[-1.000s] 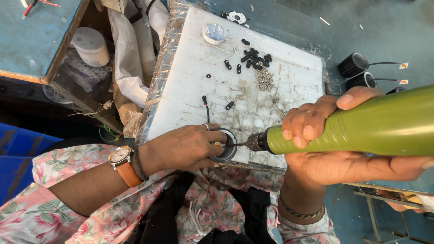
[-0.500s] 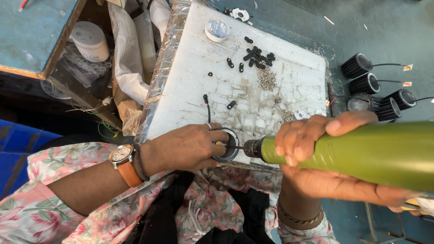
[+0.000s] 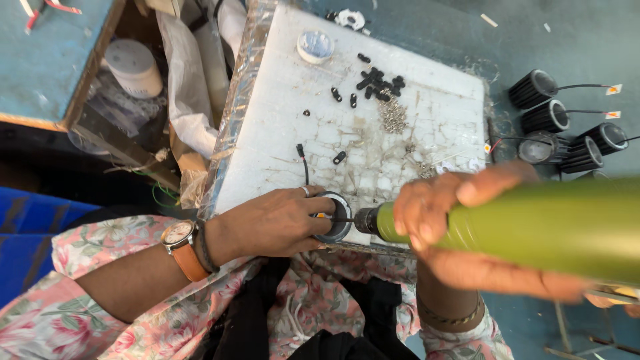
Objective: The person assembles small electronic components by hand, inserting wires and small parts into a cylindrical housing. They then use a green electric screwdriver to secure the assembly with screws.
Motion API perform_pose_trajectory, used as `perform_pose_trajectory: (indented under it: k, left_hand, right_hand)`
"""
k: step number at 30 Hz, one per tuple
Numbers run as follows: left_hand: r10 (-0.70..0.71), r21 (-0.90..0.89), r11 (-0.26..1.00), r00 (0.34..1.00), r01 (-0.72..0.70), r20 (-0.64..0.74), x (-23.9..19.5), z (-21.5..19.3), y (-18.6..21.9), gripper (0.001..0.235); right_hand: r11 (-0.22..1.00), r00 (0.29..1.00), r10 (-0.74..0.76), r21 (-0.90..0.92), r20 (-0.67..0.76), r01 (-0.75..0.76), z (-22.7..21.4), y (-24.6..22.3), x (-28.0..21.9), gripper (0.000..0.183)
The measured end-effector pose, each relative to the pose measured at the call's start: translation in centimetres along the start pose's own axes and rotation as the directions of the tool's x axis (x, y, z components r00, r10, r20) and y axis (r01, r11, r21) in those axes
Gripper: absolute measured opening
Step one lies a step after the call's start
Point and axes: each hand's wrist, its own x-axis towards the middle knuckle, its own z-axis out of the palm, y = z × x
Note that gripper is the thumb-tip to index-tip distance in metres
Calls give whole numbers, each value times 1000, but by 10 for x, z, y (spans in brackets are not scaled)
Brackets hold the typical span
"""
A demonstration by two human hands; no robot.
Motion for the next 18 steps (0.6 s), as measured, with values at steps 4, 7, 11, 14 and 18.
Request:
perform_pose_trajectory:
  k: [4, 7, 11, 14, 18]
  left_hand:
    - [-29, 28, 999, 998, 31, -58, -11, 2, 11, 19]
    - [-170, -62, 985, 968, 161, -187, -20, 15, 21, 41]
    - [-456, -456, 840, 837, 293, -302, -18, 29, 27, 91]
    - [-457, -403, 861, 819, 310, -346, -18, 35, 25, 89]
    - [-471, -423, 847, 825, 322, -314, -21, 34, 24, 88]
  right_hand:
    - [995, 995, -90, -38, -37, 89, -6, -17, 19, 98]
    - [992, 989, -125, -36, -81, 123, -7, -34, 31, 99]
    - [983, 978, -174, -79, -114, 166, 7, -21, 38, 97]
    - [992, 981, -106, -87, -165, 92, 20, -6, 37, 96]
    - [990, 968, -55, -138, -246, 22, 39, 3, 39, 93]
